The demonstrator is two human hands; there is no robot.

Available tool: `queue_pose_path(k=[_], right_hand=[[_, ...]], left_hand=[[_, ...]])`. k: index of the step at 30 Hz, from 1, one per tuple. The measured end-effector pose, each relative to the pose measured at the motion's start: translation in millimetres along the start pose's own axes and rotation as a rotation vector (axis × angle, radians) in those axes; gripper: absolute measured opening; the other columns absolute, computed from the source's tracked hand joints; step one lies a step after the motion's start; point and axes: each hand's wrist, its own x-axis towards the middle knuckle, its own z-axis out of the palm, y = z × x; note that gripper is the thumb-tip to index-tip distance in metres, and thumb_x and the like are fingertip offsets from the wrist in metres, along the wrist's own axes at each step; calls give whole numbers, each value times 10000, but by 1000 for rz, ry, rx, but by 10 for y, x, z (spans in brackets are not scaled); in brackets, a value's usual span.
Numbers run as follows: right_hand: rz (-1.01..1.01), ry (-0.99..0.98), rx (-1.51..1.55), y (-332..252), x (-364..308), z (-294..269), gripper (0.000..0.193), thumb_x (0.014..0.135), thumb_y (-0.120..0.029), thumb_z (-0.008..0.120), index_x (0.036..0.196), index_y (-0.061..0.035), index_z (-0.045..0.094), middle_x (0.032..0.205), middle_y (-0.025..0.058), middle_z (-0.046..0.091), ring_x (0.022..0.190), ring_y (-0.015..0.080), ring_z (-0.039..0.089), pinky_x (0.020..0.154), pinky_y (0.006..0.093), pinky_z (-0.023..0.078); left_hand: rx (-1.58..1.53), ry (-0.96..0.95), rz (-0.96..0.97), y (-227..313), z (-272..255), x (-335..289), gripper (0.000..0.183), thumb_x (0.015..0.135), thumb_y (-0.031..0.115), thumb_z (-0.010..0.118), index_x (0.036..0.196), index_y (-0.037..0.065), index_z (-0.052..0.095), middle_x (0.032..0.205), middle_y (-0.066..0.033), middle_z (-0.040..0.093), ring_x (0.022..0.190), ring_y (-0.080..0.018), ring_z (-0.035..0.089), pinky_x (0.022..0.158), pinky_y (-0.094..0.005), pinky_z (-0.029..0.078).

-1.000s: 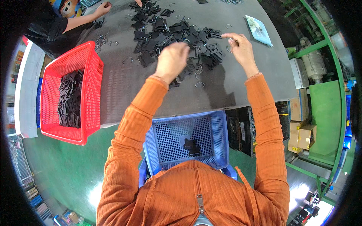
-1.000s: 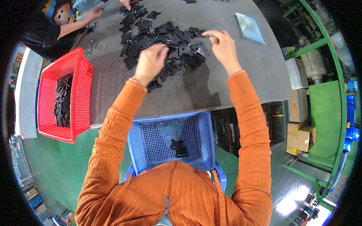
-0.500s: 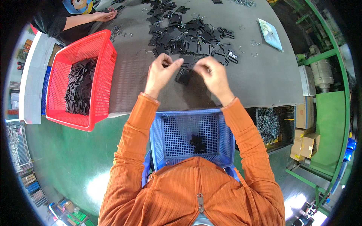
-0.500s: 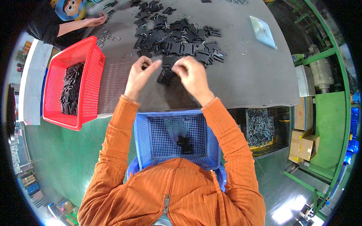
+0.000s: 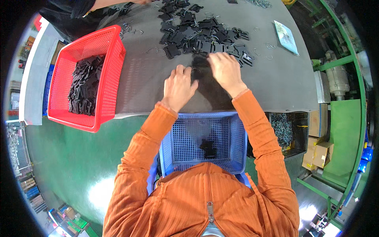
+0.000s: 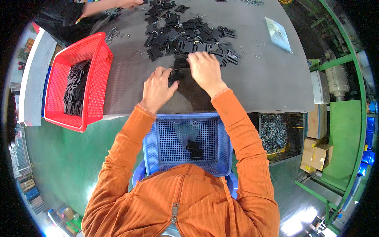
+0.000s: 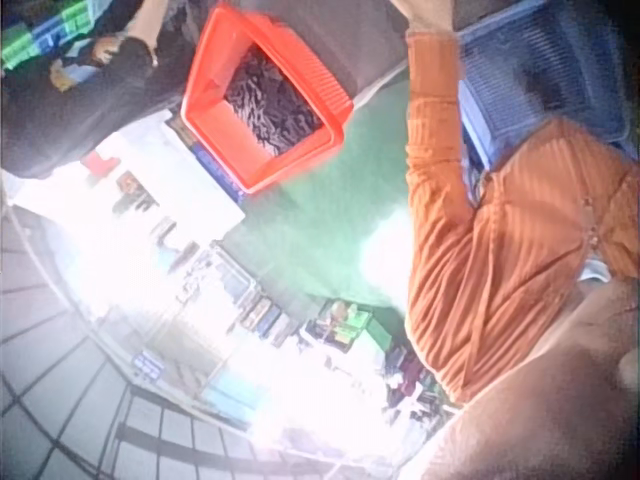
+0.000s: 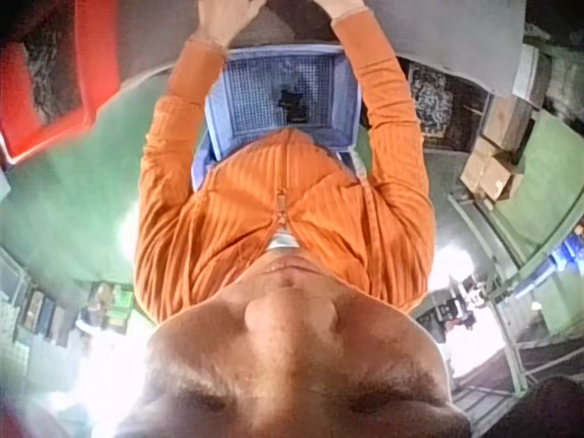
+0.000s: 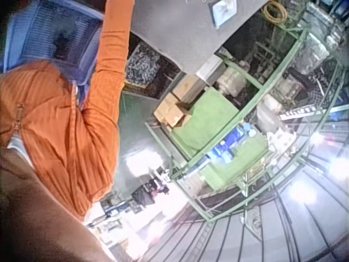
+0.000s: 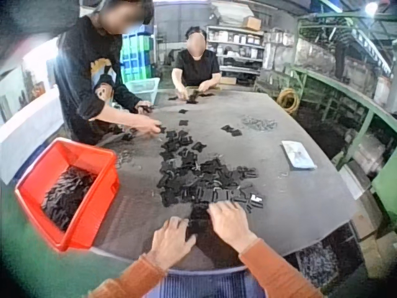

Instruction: The person sorts black plastic components and metal clips from a large pile on a table into smaller bins.

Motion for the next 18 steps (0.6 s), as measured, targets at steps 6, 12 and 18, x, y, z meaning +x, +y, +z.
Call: queue_pose_path(k=[6,12,18], right_hand=[[448,-242,575,69,-113,-400,259,864,-149,551,1116,-98,586,865,131,638,769,257,605,679,365,472],[205,-432,411,-11,1,-85,539,784,-174,487,1319,-104,466,1022,149,655,894,309,632,787,417,478],[116,-897,154,-220,57,-441,671,722,-184,511,1379,-113,394,965,218,646,885,368,628,749,470,503]], left_hand=[[18,125,11,-305,-186,213,425,782,186,605,1176,54,516,863,-147,645,766,-333,617,673,-439,508],[-1179,-238,-598,-813,-410,397,488,778,157,591,1250,67,507,771,-58,610,624,-105,560,508,-250,424],[-894,-641,-157,-455,-840,19,224,803,161,527,925,38,669,820,10,638,670,-68,525,615,-241,448]])
